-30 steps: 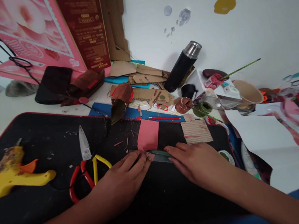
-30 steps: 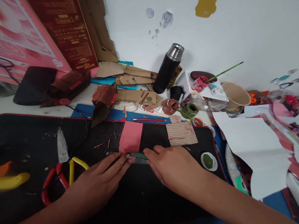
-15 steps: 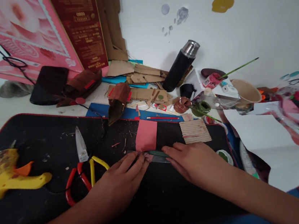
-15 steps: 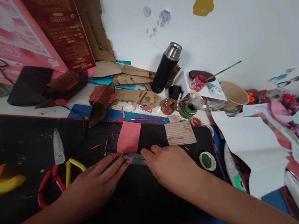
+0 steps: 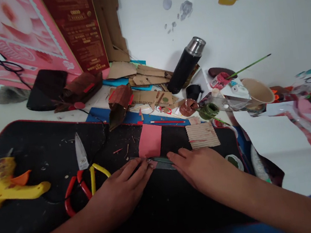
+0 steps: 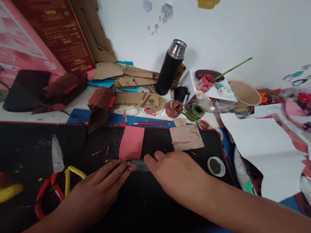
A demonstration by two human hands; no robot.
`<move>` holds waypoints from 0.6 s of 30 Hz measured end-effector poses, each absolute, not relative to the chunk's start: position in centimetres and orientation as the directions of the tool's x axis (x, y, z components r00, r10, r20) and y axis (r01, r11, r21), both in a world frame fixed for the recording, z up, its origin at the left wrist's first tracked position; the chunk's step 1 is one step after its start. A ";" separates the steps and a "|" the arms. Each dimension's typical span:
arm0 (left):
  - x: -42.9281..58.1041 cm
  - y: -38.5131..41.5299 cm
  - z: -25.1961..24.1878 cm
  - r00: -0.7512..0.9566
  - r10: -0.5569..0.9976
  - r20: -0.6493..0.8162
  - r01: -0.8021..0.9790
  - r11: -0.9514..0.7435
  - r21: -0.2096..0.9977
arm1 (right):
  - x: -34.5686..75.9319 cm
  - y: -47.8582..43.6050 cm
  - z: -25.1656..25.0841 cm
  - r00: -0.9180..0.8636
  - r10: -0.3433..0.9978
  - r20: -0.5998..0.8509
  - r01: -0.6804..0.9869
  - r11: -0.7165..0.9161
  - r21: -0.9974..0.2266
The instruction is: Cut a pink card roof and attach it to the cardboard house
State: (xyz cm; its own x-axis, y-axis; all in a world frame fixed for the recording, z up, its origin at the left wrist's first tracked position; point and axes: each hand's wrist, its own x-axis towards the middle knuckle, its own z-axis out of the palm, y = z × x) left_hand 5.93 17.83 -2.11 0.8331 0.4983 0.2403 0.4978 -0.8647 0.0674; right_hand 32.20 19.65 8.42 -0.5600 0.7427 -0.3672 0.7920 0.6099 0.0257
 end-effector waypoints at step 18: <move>6.0 17.7 -1.9 0.826 0.523 0.209 0.521 -0.851 0.069 | 33.5 18.7 7.8 -0.582 0.778 -0.238 0.797 0.603 0.022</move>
